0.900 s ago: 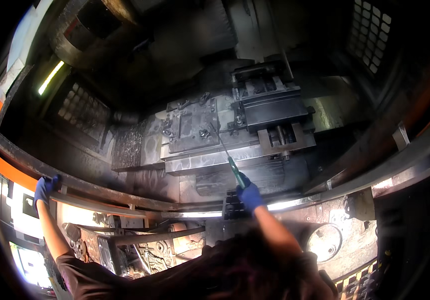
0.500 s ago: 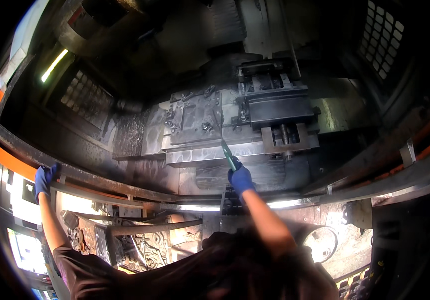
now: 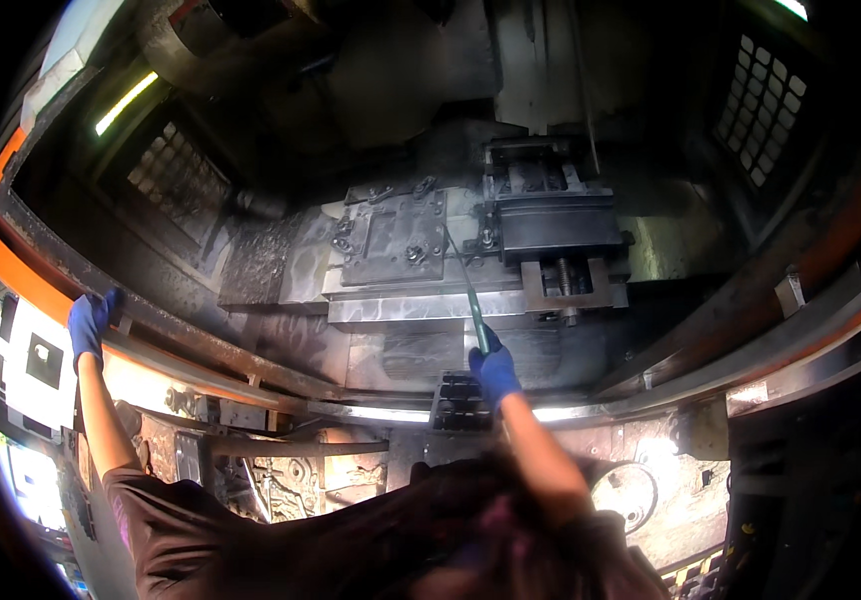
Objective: The person uses a compressed air gun to blow metal chips off a machine bed and metal components inside a CNC machine, directing the air stream across various surfaces to clear debris.
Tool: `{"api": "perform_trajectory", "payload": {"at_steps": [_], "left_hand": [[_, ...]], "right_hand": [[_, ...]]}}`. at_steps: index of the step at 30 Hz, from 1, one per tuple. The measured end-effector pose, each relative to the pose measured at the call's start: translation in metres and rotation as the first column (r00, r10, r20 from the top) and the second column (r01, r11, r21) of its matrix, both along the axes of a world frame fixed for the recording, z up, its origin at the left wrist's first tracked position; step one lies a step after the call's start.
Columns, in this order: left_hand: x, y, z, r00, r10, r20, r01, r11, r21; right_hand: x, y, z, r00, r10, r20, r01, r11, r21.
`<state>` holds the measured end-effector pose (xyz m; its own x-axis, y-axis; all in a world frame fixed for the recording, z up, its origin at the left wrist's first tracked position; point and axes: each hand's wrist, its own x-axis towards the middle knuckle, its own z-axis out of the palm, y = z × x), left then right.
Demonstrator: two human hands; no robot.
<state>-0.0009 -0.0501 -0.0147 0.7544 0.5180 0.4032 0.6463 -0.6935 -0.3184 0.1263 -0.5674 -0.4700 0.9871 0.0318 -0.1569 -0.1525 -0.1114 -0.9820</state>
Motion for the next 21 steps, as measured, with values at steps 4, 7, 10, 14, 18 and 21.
{"api": "perform_trajectory", "payload": {"at_steps": [4, 7, 10, 14, 18, 21], "left_hand": [[-0.002, 0.011, 0.002, 1.0, -0.006, 0.008, 0.006, 1.0, 0.007], [-0.003, 0.026, -0.001, 1.0, 0.009, -0.008, -0.009, 1.0, -0.025], [0.0, 0.038, -0.002, 1.0, 0.013, -0.026, -0.012, 1.0, 0.008], [0.003, 0.029, 0.004, 0.999, 0.024, -0.037, -0.028, 0.992, -0.119], [0.0, 0.033, -0.001, 1.0, 0.013, -0.002, -0.013, 0.997, -0.072], [0.01, 0.025, 0.0, 1.0, -0.002, -0.005, 0.002, 0.999, -0.052]], "right_hand": [[-0.011, -0.015, 0.016, 0.981, 0.029, -0.194, -0.016, 0.998, 0.067], [-0.003, -0.007, 0.033, 0.991, -0.008, -0.135, 0.02, 0.996, 0.088], [0.016, 0.007, 0.032, 1.0, -0.011, 0.028, 0.011, 1.0, 0.006], [0.048, 0.025, 0.057, 0.978, -0.003, -0.208, 0.019, 0.997, 0.075], [0.069, 0.04, 0.069, 0.985, 0.065, -0.161, -0.072, 0.997, -0.039], [0.095, 0.044, 0.02, 0.978, 0.019, -0.209, 0.017, 0.986, 0.165]]}}
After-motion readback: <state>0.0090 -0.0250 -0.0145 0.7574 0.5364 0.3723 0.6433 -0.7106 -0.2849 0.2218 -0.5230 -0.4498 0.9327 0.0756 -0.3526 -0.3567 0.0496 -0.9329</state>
